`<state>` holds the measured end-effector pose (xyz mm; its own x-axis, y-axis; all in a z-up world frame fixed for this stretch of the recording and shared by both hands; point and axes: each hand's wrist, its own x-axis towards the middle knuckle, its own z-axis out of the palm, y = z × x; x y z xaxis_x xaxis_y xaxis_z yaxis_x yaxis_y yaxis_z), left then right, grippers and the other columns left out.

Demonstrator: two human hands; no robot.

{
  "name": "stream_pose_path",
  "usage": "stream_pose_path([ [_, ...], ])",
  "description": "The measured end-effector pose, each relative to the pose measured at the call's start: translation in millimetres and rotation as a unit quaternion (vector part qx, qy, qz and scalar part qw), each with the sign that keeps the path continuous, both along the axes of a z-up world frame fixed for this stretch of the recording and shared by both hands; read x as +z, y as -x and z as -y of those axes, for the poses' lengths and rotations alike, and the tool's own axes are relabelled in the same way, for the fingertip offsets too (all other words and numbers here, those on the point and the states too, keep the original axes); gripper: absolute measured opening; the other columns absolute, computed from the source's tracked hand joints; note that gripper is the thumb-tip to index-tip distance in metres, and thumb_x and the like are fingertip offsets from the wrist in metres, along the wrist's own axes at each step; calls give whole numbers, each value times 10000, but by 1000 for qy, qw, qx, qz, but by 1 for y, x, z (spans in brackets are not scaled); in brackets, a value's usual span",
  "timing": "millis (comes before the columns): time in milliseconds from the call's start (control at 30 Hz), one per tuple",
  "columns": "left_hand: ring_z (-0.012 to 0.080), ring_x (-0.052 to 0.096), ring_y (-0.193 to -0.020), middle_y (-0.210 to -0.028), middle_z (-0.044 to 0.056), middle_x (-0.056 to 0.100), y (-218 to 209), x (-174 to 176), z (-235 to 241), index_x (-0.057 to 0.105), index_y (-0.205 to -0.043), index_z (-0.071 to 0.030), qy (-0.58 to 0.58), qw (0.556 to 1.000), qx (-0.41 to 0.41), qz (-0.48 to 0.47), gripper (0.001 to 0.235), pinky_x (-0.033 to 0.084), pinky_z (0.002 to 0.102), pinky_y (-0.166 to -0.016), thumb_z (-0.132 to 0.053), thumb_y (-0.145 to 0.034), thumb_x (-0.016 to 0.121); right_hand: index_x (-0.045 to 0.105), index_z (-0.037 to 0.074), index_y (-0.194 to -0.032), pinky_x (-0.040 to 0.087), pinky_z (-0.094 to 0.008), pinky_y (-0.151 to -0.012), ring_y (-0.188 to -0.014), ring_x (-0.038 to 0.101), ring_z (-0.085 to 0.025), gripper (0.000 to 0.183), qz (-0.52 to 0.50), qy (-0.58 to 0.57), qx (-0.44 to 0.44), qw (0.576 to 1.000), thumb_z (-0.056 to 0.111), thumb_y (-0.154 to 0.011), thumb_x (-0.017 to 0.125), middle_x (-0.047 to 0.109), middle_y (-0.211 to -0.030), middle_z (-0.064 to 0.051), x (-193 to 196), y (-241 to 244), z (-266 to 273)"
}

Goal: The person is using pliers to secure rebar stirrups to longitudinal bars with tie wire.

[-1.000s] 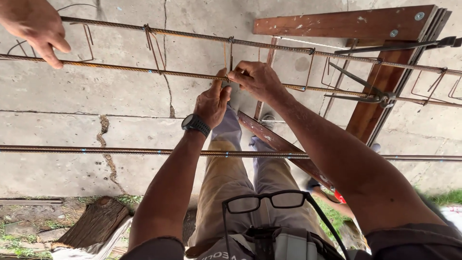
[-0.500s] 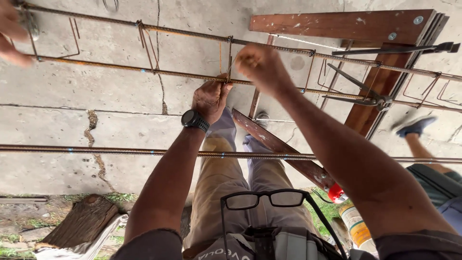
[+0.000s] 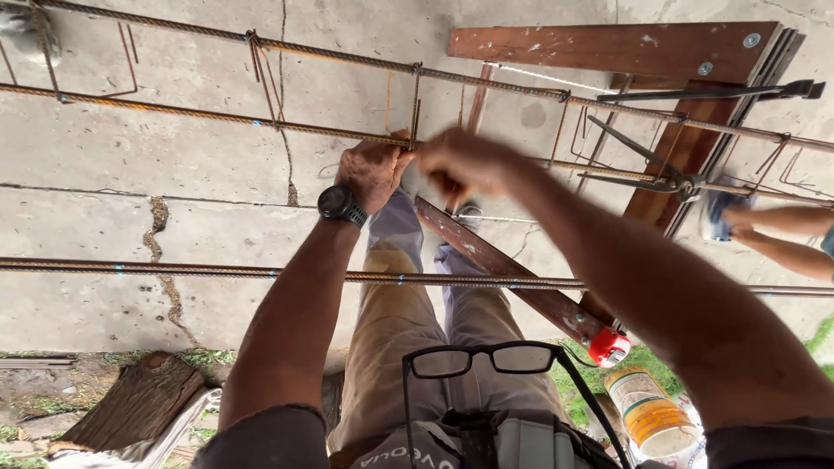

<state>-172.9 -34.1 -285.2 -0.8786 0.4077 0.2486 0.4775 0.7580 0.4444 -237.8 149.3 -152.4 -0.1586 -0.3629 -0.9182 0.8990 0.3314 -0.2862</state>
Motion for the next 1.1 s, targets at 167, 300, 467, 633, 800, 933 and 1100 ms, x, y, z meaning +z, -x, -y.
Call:
stream_pose_path([
  [167,201,715,-710,-764,21,717,10,21,6,739,-1019,-119,-38,998,-44,3,270,606,303,-577,-354,-1029,605,594,8,-913,598,-472,-524,-592,688,-384,186,-254,-84,110,957,148,-992,500,594,-655,-225,-3,-48,14],
  [300,238,722,-715,-781,63,732,15,11,4,735,-1057,-99,-44,997,-61,5,276,607,349,-543,-356,-1005,649,585,99,-899,535,-506,-531,-624,664,-451,121,-507,-126,152,839,152,-1000,543,612,-691,-200,-66,-72,-3],
  [467,280,738,-722,-816,110,746,28,55,11,714,-1068,-58,-72,989,-95,87,320,613,382,-554,-333,-1049,551,591,95,-891,535,-557,-550,-669,653,-481,144,-545,-153,163,808,161,-1004,531,636,-725,-209,-65,-74,-5],
  [633,286,735,-696,-813,129,740,19,44,5,700,-1079,-42,-112,985,-73,108,403,620,386,-568,-404,-1067,525,600,164,-909,576,-417,-631,-799,704,-325,85,-617,-194,198,736,187,-988,578,656,-827,-93,-70,-75,-2],
  [800,194,714,-606,-705,28,710,17,45,-2,704,-961,-125,-83,996,-18,27,312,579,286,-515,-421,-1003,614,521,35,-977,472,-695,-704,-854,635,-549,277,-412,-182,240,860,305,-971,583,646,-893,-294,3,-74,-17],
  [933,170,656,-505,-582,3,640,11,44,-4,689,-777,-154,-72,997,7,5,363,526,232,-467,-414,-1013,595,672,155,-909,525,-335,-559,-597,704,-266,82,-558,-212,160,786,190,-971,632,648,-590,-58,12,-39,-26],
  [1100,121,659,-523,-568,-29,626,14,40,-7,701,-852,-182,-54,998,22,-8,344,531,239,-476,-465,-1005,581,651,-29,-1141,539,-300,-724,-823,685,-245,364,-120,-65,197,971,214,-1086,386,687,-919,-184,-40,20,-10],
])
